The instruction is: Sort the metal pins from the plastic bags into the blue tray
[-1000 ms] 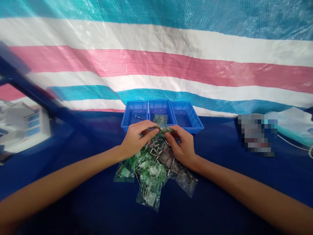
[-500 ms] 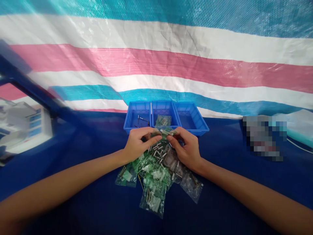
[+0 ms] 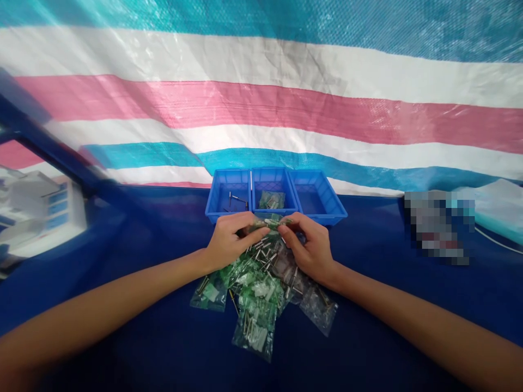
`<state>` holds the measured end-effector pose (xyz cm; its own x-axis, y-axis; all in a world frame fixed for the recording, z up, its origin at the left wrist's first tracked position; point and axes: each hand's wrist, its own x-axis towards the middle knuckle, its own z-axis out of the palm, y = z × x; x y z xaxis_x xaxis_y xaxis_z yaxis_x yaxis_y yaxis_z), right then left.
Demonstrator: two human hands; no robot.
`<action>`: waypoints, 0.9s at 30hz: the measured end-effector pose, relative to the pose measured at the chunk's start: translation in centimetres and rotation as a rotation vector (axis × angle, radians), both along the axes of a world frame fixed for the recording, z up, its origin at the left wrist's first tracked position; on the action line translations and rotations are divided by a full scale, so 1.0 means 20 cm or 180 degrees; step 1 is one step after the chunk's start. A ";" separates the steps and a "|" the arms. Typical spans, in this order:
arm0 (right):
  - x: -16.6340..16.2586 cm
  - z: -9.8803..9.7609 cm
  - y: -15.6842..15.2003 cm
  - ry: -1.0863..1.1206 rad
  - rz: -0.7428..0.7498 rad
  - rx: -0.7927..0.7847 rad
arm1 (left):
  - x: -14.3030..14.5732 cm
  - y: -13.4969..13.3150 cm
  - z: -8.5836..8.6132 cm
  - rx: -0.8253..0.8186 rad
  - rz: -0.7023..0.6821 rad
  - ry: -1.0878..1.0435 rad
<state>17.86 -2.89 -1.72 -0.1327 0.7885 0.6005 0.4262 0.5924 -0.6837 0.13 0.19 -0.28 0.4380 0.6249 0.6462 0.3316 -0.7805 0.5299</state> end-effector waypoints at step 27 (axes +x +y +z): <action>0.01 0.00 -0.01 0.0026 0.0083 0.0143 | 0.00 0.00 0.00 -0.0327 -0.0074 0.0159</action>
